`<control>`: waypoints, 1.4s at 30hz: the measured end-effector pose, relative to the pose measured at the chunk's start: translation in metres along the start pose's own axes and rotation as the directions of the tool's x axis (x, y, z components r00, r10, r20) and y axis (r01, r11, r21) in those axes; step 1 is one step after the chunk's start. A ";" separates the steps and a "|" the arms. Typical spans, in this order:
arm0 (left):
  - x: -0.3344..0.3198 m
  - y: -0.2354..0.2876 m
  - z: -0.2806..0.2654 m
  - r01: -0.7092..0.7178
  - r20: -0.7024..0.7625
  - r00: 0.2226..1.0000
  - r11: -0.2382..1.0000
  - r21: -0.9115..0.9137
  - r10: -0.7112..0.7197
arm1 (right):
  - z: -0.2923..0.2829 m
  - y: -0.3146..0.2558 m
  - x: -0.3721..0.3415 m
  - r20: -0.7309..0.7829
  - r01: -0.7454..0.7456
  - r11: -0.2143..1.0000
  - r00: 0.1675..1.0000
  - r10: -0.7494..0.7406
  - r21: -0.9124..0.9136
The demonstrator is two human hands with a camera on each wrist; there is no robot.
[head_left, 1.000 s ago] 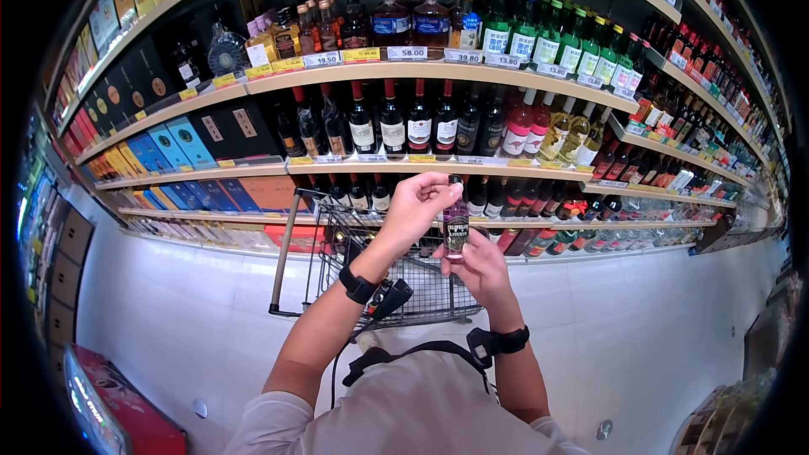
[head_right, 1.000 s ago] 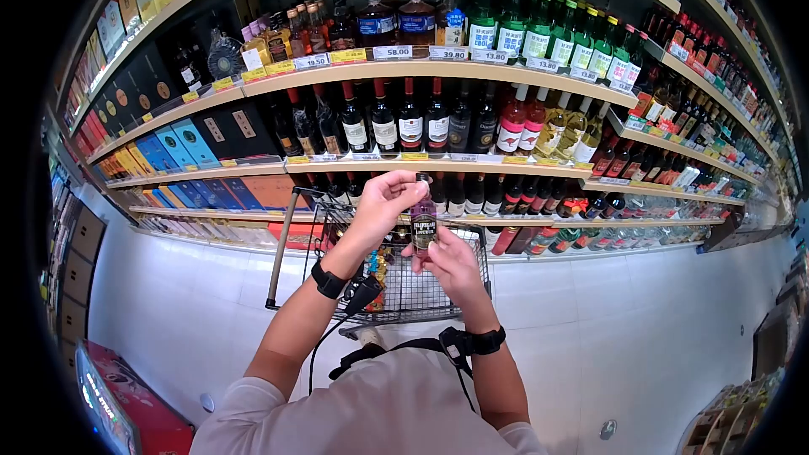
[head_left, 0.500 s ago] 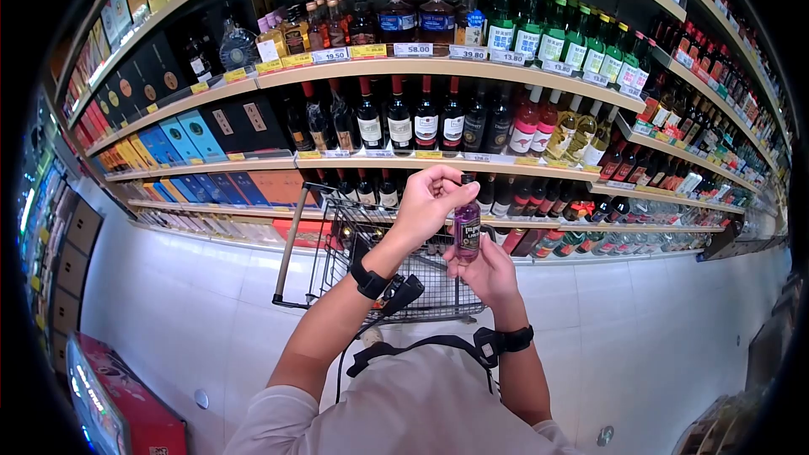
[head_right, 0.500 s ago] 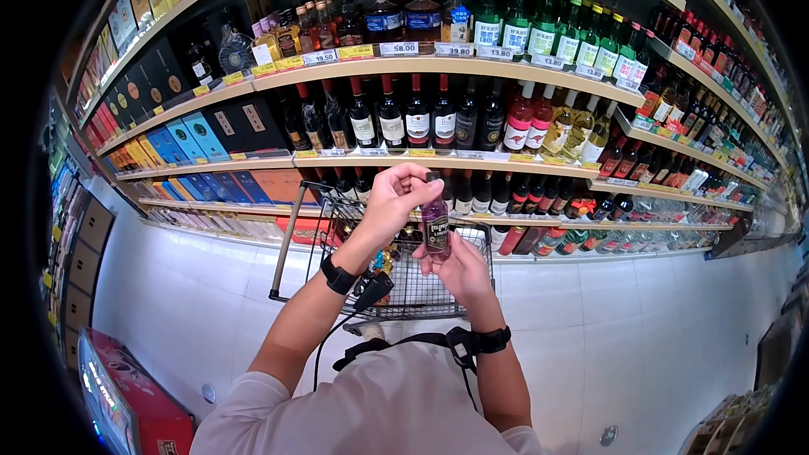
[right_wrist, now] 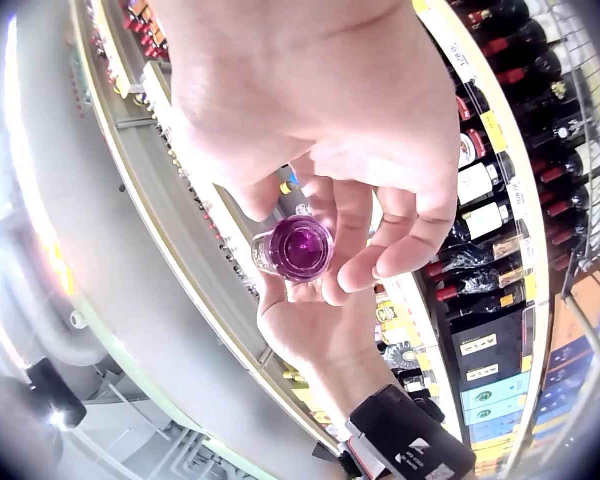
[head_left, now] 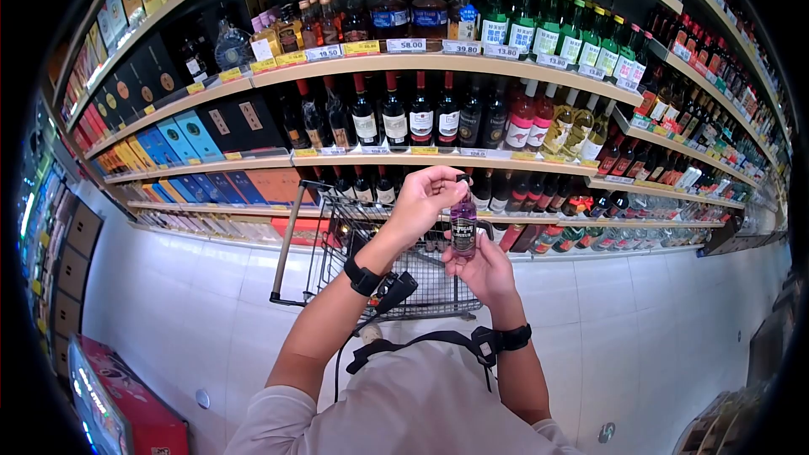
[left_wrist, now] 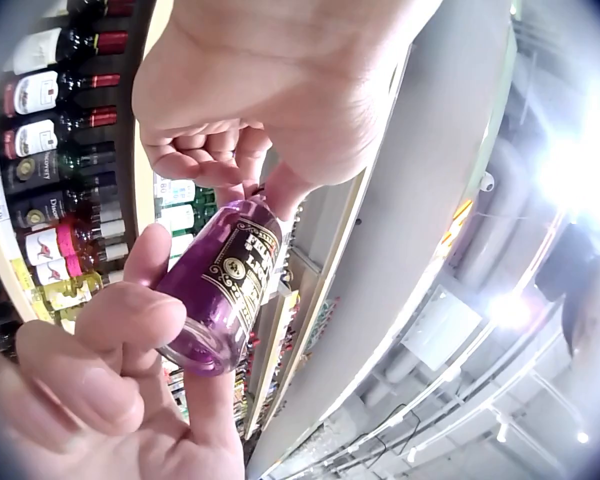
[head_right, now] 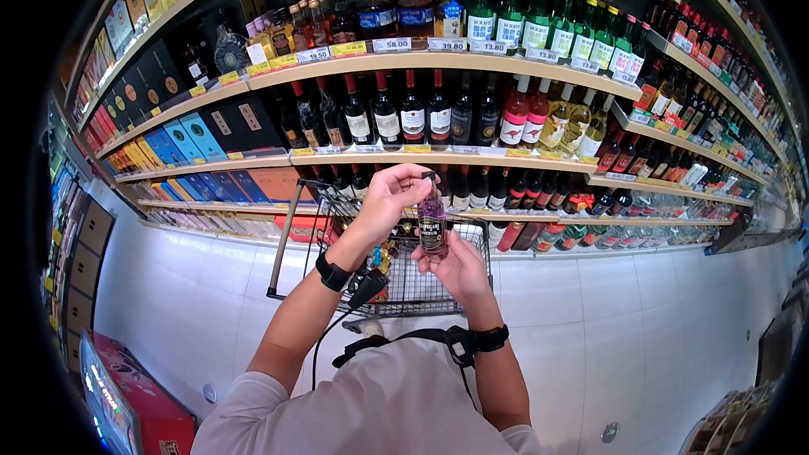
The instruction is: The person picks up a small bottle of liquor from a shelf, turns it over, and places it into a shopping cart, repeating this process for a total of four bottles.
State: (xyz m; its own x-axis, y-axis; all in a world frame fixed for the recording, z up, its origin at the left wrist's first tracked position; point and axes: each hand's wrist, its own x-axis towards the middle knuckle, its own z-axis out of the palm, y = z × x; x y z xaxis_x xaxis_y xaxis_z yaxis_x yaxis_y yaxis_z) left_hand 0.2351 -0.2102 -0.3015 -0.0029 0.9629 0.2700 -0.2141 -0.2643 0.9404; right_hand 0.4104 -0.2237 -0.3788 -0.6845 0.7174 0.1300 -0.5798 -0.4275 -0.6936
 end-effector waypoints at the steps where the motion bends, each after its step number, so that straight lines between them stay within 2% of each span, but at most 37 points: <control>1: 0.000 -0.001 0.000 0.006 0.004 1.000 1.000 0.004 -0.006 | 0.000 0.000 -0.001 0.008 0.007 1.000 1.000 -0.007 -0.019; 9: 0.003 -0.007 0.003 0.020 0.000 1.000 1.000 -0.004 -0.020 | 0.004 -0.008 -0.006 0.084 0.051 0.998 0.995 -0.048 -0.031; 15: 0.007 -0.007 0.009 0.059 0.068 0.996 0.998 -0.014 -0.058 | 0.005 -0.012 -0.010 0.040 0.083 0.997 0.996 -0.083 -0.002; 17: 0.006 -0.002 0.012 0.079 0.089 0.993 0.996 -0.040 -0.075 | -0.001 -0.009 -0.010 -0.062 0.133 0.981 0.988 -0.143 -0.139; 18: 0.006 -0.003 0.011 0.041 0.109 0.993 0.998 -0.037 -0.037 | -0.003 -0.008 -0.011 -0.112 0.151 0.967 0.978 -0.177 -0.208; 20: 0.009 -0.017 0.001 -0.030 0.139 0.990 0.999 0.016 0.028 | -0.001 -0.004 -0.009 -0.172 0.258 0.884 0.923 -0.345 -0.390; 21: 0.009 -0.020 -0.005 -0.006 0.127 0.992 0.998 0.067 -0.003 | 0.001 -0.002 -0.007 -0.189 0.297 0.826 0.884 -0.428 -0.479; 22: 0.008 -0.026 -0.014 0.032 0.134 0.990 0.998 0.062 -0.040 | 0.008 -0.004 -0.007 -0.250 0.279 0.846 0.872 -0.422 -0.454; 25: 0.006 -0.034 -0.024 0.100 0.131 0.986 0.995 0.026 -0.103 | 0.007 0.004 -0.005 -0.282 0.228 0.791 0.849 -0.448 -0.568; 29: 0.004 -0.036 -0.044 0.149 0.161 0.975 0.988 0.031 -0.152 | -0.001 0.017 0.002 -0.307 0.154 0.804 0.870 -0.386 -0.574; 30: 0.003 -0.033 -0.048 0.151 0.134 0.978 0.985 0.082 -0.161 | -0.010 0.020 0.002 -0.304 0.094 0.767 0.882 -0.359 -0.635; 34: 0.000 -0.065 -0.087 0.120 0.132 0.979 0.962 0.245 -0.156 | -0.040 0.044 0.011 -0.361 0.000 0.795 0.891 -0.276 -0.607; 35: 0.000 -0.072 -0.100 0.106 0.132 0.979 0.937 0.332 -0.158 | -0.047 0.049 0.012 -0.394 -0.078 0.765 0.887 -0.239 -0.639; 37: -0.006 -0.081 -0.119 0.192 0.066 0.971 0.910 0.368 -0.231 | -0.047 0.051 0.016 -0.509 -0.205 0.778 0.844 -0.166 -0.594; 39: -0.010 -0.106 -0.147 0.150 -0.008 0.986 0.872 0.466 -0.165 | -0.046 0.057 0.019 -0.533 -0.234 0.791 0.836 -0.134 -0.566; 41: -0.018 -0.133 -0.176 0.262 -0.165 0.965 0.827 0.497 -0.206 | -0.053 0.063 0.022 -0.552 -0.280 0.794 0.830 -0.083 -0.540; 42: -0.022 -0.140 -0.189 0.277 -0.223 0.959 0.750 0.601 -0.175 | -0.054 0.067 0.024 -0.564 -0.285 0.805 0.822 -0.074 -0.520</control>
State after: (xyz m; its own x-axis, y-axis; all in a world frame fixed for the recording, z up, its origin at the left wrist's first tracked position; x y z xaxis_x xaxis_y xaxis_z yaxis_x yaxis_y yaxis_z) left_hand 0.0809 -0.1838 -0.4786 -0.1830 0.9819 0.0482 0.4258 0.0350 0.9041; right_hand 0.3788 -0.2052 -0.4609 -0.2707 0.9318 -0.2417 -0.0418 -0.2622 -0.9641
